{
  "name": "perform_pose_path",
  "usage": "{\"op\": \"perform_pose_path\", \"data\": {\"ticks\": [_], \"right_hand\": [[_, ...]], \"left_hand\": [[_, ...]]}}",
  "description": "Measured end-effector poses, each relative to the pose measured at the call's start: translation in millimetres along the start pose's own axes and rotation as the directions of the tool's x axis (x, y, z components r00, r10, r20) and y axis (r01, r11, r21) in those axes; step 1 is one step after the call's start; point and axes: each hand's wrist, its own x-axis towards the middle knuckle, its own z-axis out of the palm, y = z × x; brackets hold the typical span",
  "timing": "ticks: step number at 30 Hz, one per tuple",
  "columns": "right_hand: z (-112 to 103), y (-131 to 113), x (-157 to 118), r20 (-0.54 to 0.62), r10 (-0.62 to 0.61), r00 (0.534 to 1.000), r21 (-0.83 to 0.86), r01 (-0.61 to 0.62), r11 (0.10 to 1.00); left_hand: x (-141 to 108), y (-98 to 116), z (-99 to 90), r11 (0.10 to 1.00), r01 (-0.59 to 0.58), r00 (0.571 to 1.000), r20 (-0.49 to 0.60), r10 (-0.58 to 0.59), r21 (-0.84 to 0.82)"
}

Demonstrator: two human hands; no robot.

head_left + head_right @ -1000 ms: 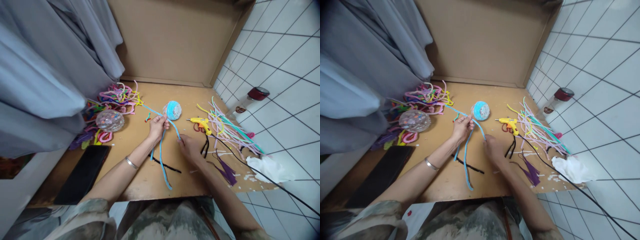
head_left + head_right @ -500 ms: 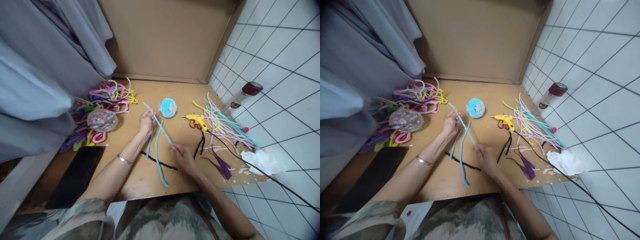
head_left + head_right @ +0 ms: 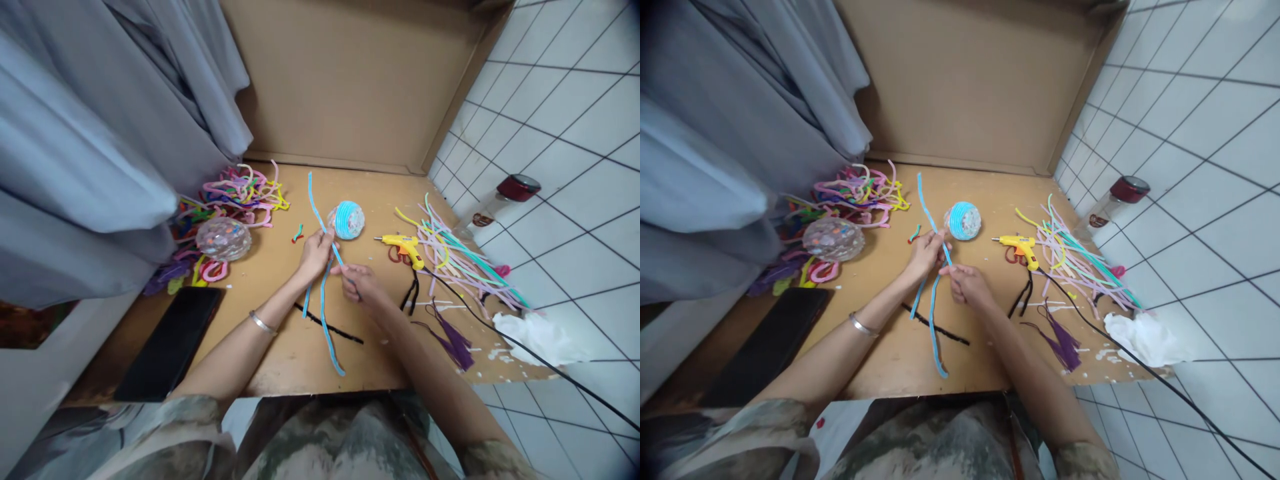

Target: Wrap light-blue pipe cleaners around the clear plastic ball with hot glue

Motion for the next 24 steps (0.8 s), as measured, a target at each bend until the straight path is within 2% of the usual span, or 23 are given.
{"op": "perform_pose_path", "data": {"ticks": [4,6,8,9,11,14,16,19,20,21,24], "right_hand": [[4,-6,18,0.027,-0.039,0.999,-0.091,0.042,0.995],[1,-4,22,-0.002,-0.128,0.992,-0.215,0.125,0.969],[-6,3,24,-0.052,-0.257,0.965,-0.341,0.225,0.913],[-10,7,24,-0.077,-0.314,0.946,-0.394,0.260,0.881],[-19,16,25,-0.109,-0.354,0.929,-0.449,0.271,0.852],[-27,24,24,-0.103,-0.351,0.931,-0.466,0.266,0.844],[-30,26,25,-0.094,-0.359,0.929,-0.466,0.277,0.840],[-31,24,26,-0.103,-0.380,0.919,-0.469,0.292,0.834],[-31,24,26,-0.108,-0.385,0.916,-0.471,0.294,0.832],[-31,23,27,-0.112,-0.389,0.914,-0.474,0.295,0.829],[-31,23,28,-0.110,-0.382,0.917,-0.481,0.287,0.828]], "left_hand": [[-4,6,2.0,0.998,-0.026,1.000,-0.004,0.027,0.065],[2,8,-2.5,0.999,-0.019,0.998,-0.064,0.022,0.051],[14,7,-10.8,1.000,-0.005,0.985,-0.171,0.007,0.016],[21,6,-15.7,0.999,0.037,0.978,-0.206,-0.040,-0.016],[35,3,-25.7,0.989,0.138,0.964,-0.221,-0.145,-0.049],[54,0,-40.8,0.975,0.219,0.952,-0.211,-0.221,-0.031],[64,2,-52.1,0.968,0.249,0.940,-0.246,-0.238,0.013],[72,12,-67.3,0.964,0.233,0.920,-0.351,-0.174,0.131],[73,15,-70.1,0.952,0.215,0.914,-0.387,-0.119,0.217],[72,18,-71.0,0.866,0.181,0.926,-0.378,0.009,0.465],[65,20,-64.7,0.764,0.162,0.949,-0.311,0.053,0.625]]}}
